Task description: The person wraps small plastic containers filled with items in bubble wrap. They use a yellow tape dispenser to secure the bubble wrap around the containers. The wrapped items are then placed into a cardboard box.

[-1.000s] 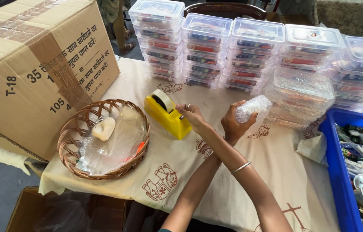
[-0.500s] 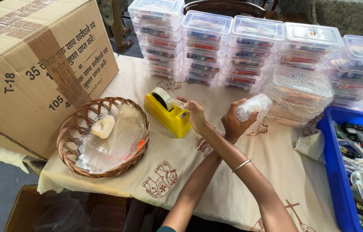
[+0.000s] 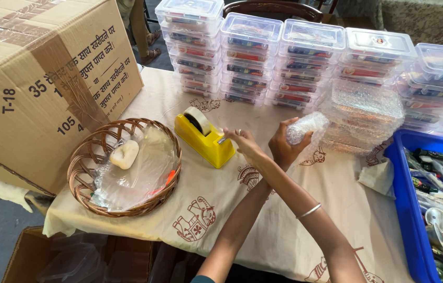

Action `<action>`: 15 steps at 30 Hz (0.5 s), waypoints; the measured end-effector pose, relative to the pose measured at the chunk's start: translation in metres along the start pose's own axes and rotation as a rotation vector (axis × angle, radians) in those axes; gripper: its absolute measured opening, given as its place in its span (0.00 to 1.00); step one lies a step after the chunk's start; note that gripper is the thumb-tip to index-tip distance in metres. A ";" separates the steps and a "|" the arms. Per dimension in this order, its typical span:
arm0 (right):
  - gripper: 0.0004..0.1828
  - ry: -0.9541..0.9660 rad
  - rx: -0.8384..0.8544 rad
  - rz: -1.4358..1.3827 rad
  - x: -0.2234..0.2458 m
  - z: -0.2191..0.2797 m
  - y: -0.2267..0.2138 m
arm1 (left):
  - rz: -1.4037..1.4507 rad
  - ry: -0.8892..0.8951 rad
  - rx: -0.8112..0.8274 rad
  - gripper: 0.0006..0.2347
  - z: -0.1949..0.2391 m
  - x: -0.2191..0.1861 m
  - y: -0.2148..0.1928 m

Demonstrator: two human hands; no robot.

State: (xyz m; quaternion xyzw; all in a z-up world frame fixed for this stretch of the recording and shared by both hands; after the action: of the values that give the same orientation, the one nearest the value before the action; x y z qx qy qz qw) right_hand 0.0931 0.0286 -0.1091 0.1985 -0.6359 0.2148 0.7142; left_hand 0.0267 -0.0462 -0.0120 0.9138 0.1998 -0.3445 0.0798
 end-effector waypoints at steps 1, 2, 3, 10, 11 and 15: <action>0.31 0.079 0.006 0.042 -0.009 0.002 -0.002 | 0.024 -0.041 -0.016 0.23 0.000 0.004 -0.002; 0.31 0.079 0.009 0.042 -0.014 -0.001 -0.005 | 0.022 -0.040 -0.018 0.23 0.000 0.004 -0.001; 0.31 0.127 0.015 0.002 -0.023 -0.003 -0.008 | 0.016 -0.071 0.007 0.23 0.000 0.007 0.001; 0.32 0.359 0.081 0.040 -0.044 0.005 -0.013 | -0.007 -0.067 0.021 0.24 -0.001 0.010 0.004; 0.32 0.358 0.079 0.039 -0.041 0.008 -0.012 | -0.006 -0.066 0.023 0.24 0.000 0.010 0.004; 0.30 0.351 0.099 0.147 -0.030 0.012 -0.006 | -0.005 -0.062 0.011 0.25 -0.001 0.007 0.002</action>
State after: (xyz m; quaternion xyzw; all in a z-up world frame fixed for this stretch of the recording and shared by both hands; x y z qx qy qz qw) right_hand 0.0839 0.0157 -0.1380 0.1461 -0.5029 0.3287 0.7859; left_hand 0.0327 -0.0454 -0.0157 0.9026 0.1974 -0.3741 0.0802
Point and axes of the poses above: each hand's wrist, its own z-axis away from the middle knuckle, its own y-axis out of the palm, x = y × z, the point moved 7 cm from there along -z, towards the middle knuckle, and after that the axes turned 8 degrees about x, right-handed, at the moved point
